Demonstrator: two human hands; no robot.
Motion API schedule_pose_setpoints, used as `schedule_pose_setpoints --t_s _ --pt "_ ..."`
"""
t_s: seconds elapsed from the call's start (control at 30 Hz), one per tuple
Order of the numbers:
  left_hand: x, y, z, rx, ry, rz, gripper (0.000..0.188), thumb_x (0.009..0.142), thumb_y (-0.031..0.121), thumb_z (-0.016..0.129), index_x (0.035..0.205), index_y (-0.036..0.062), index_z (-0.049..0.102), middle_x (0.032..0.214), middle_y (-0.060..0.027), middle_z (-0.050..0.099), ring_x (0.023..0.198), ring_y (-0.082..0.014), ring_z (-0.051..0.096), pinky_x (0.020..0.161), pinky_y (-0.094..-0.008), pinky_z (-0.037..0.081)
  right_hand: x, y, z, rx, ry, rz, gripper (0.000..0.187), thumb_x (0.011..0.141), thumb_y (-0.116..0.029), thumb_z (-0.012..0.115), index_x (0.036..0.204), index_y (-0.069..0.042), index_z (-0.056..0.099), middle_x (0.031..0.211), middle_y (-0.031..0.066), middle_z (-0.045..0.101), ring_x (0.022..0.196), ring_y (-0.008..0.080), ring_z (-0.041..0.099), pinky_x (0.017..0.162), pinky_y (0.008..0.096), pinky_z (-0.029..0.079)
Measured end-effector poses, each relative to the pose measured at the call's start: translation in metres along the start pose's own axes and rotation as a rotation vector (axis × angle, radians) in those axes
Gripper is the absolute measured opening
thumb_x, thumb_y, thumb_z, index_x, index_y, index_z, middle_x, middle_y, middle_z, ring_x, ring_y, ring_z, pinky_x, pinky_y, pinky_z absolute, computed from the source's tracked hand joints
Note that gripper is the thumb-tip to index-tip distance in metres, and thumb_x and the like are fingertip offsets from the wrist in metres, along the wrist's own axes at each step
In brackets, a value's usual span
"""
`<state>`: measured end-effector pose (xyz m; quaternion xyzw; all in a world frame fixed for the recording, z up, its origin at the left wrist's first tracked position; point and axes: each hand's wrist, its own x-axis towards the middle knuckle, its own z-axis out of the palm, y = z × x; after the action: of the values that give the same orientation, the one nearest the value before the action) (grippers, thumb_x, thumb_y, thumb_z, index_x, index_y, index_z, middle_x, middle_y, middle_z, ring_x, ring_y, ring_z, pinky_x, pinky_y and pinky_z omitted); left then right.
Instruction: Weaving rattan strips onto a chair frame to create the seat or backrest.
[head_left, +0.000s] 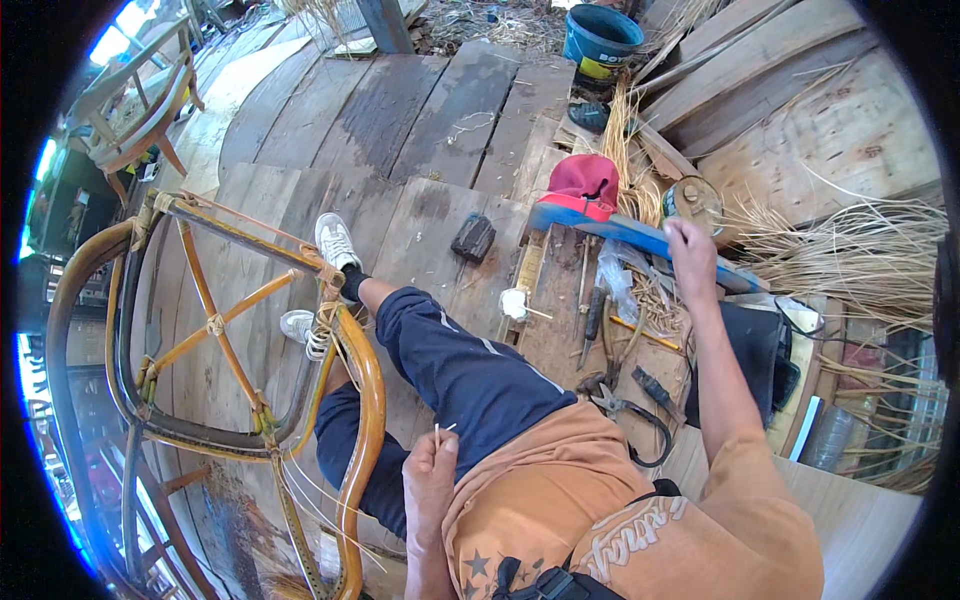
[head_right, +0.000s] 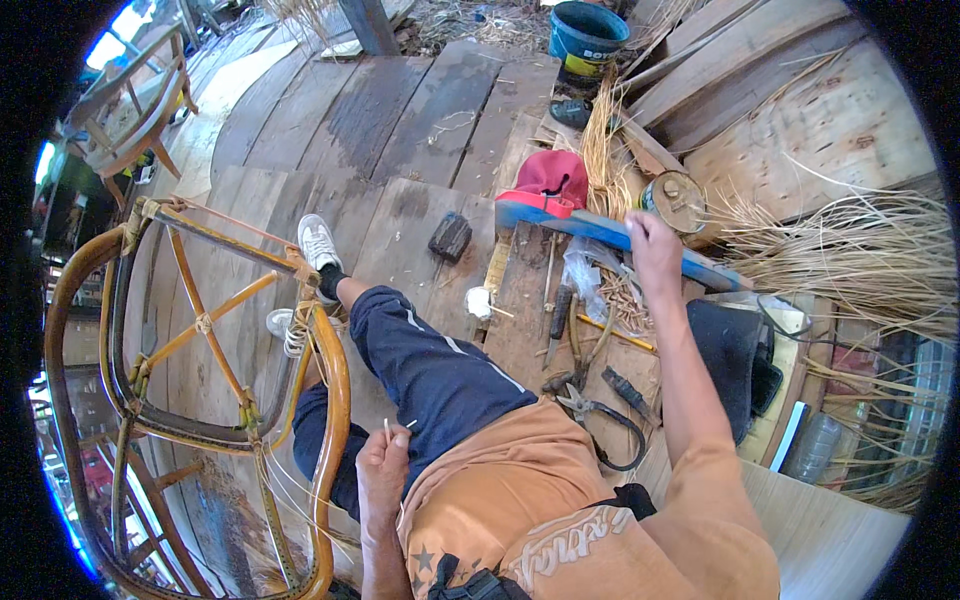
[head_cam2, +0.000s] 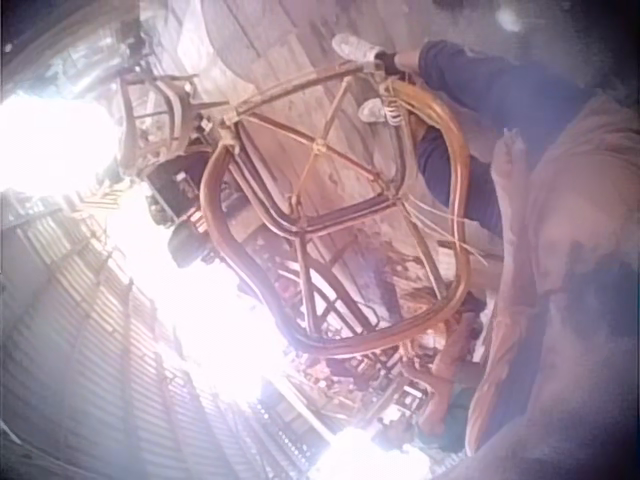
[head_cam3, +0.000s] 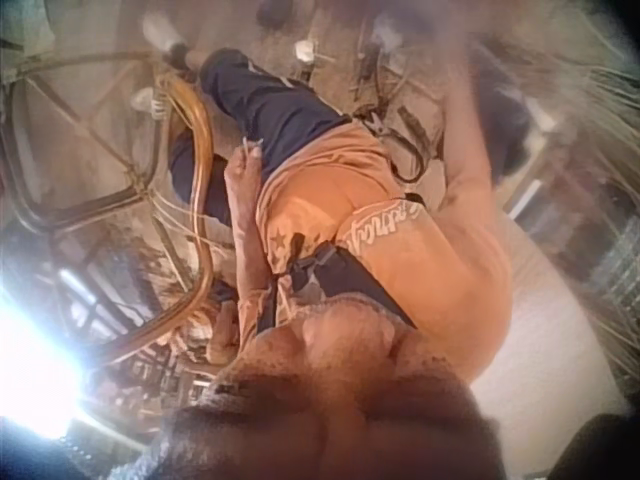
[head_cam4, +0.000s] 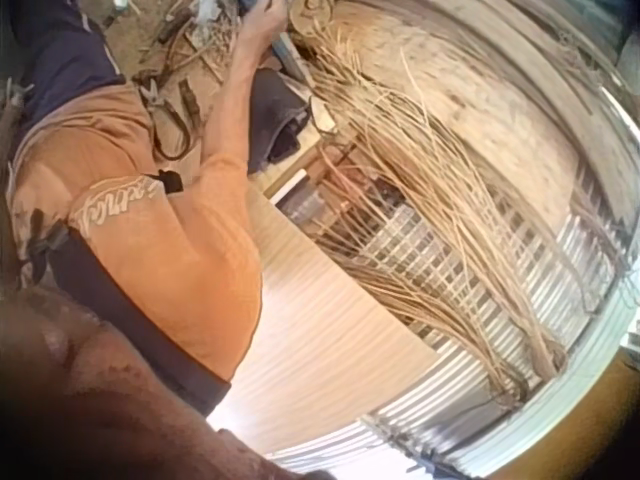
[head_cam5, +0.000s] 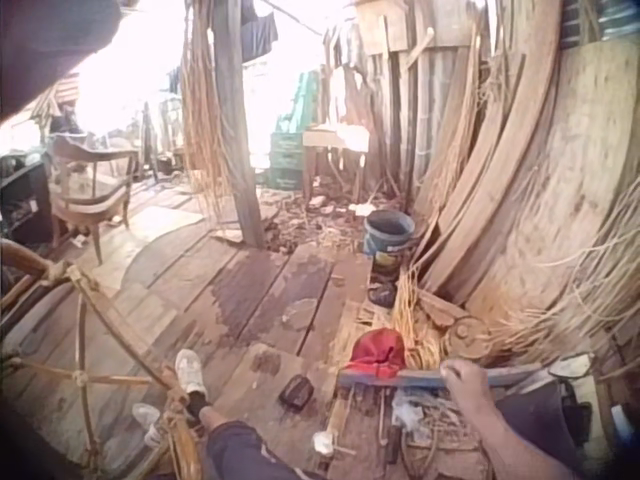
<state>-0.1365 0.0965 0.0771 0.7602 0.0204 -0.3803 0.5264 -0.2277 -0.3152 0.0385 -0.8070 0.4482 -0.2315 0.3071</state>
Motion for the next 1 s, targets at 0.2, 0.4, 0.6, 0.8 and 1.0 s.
schedule_pose_setpoints --t_s 0.2,0.4,0.6,0.8,1.0 --pt "-0.013 -0.023 -0.005 0.019 0.047 -0.105 0.021 0.087 0.018 0.052 0.084 -0.0003 0.061 0.067 0.0027 0.052 0.064 -0.0040 0.044 0.058 -0.0208 0.038 0.101 0.047 0.051 -0.388 -0.193 -0.140 0.024 0.081 -0.019 0.054 0.095 -0.002 0.064 0.089 0.0181 0.064 0.086 0.0284 0.062 0.073 0.0395 0.049" --pt "-0.019 -0.030 -0.004 0.081 0.053 -0.109 0.022 0.087 0.019 0.053 0.083 -0.0001 0.061 0.064 0.0025 0.050 0.061 -0.0044 0.043 0.055 -0.0214 0.037 0.109 0.060 0.076 -0.721 -0.213 0.082 0.027 0.078 -0.016 0.049 0.095 -0.001 0.064 0.098 0.0239 0.060 0.095 0.0368 0.059 0.077 0.0446 0.048" --pt "-0.020 -0.032 -0.003 0.038 0.062 -0.141 0.020 0.086 0.020 0.054 0.079 0.0030 0.061 0.058 0.0041 0.047 0.053 -0.0024 0.040 0.048 -0.0181 0.032 0.103 0.064 0.068 -0.577 -0.100 0.137 0.026 0.076 -0.012 0.048 0.091 0.003 0.064 0.095 0.0253 0.061 0.094 0.0384 0.059 0.079 0.0461 0.046" --pt "-0.018 -0.012 0.000 0.069 0.017 0.000 0.022 0.087 0.017 0.054 0.088 -0.0022 0.063 0.071 -0.0005 0.058 0.070 -0.0080 0.052 0.066 -0.0220 0.041 0.090 0.046 0.029 0.228 -0.138 0.493 0.012 0.074 -0.009 0.049 0.069 -0.003 0.059 0.062 0.0075 0.057 0.043 0.0178 0.049 0.043 0.0287 0.038" --pt "-0.006 0.001 0.008 -0.118 -0.026 0.216 0.018 0.087 0.015 0.053 0.092 0.0000 0.062 0.058 0.0034 0.044 0.049 -0.0017 0.037 0.045 -0.0170 0.030 -0.009 -0.018 0.000 0.395 -0.121 0.254 0.010 0.083 -0.018 0.052 0.078 -0.009 0.053 0.064 -0.0009 0.050 0.053 0.0054 0.047 0.045 0.0204 0.036"
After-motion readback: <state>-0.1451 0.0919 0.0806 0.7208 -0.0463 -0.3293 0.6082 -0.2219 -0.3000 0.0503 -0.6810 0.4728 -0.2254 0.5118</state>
